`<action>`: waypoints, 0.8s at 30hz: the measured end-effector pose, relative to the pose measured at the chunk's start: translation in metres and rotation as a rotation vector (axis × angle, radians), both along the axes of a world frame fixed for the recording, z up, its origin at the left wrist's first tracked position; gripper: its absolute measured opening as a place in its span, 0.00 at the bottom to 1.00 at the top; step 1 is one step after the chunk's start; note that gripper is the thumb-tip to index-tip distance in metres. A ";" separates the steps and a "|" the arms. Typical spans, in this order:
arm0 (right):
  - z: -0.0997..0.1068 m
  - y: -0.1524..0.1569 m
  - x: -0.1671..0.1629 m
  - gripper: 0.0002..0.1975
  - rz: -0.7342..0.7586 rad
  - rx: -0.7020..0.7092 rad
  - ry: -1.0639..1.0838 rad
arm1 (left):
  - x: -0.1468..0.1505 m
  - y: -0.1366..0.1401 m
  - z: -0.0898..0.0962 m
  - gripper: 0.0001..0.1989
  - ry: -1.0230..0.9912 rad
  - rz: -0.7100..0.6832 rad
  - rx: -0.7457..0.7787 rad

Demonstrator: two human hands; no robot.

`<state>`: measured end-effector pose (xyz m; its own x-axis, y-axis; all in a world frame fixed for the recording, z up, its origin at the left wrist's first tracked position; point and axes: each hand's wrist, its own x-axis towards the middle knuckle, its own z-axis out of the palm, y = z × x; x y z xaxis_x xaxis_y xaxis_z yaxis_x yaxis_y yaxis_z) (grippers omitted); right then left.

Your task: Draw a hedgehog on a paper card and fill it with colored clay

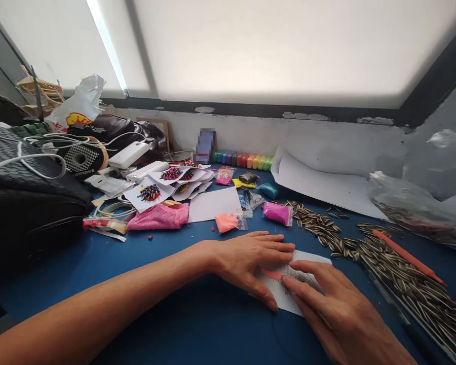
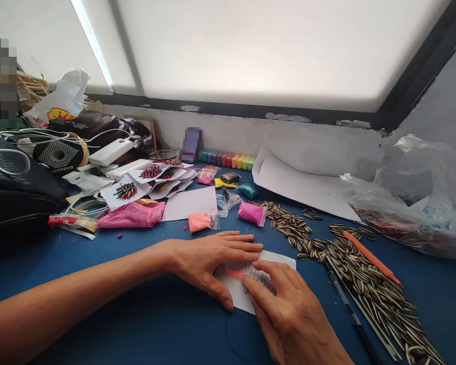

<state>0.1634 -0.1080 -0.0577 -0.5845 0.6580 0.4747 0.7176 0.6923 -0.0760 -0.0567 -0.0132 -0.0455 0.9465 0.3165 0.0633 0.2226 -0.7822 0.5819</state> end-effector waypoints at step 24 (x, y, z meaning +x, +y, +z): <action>-0.003 0.003 -0.013 0.13 0.063 0.010 -0.039 | 0.002 0.000 -0.001 0.41 -0.026 0.004 0.008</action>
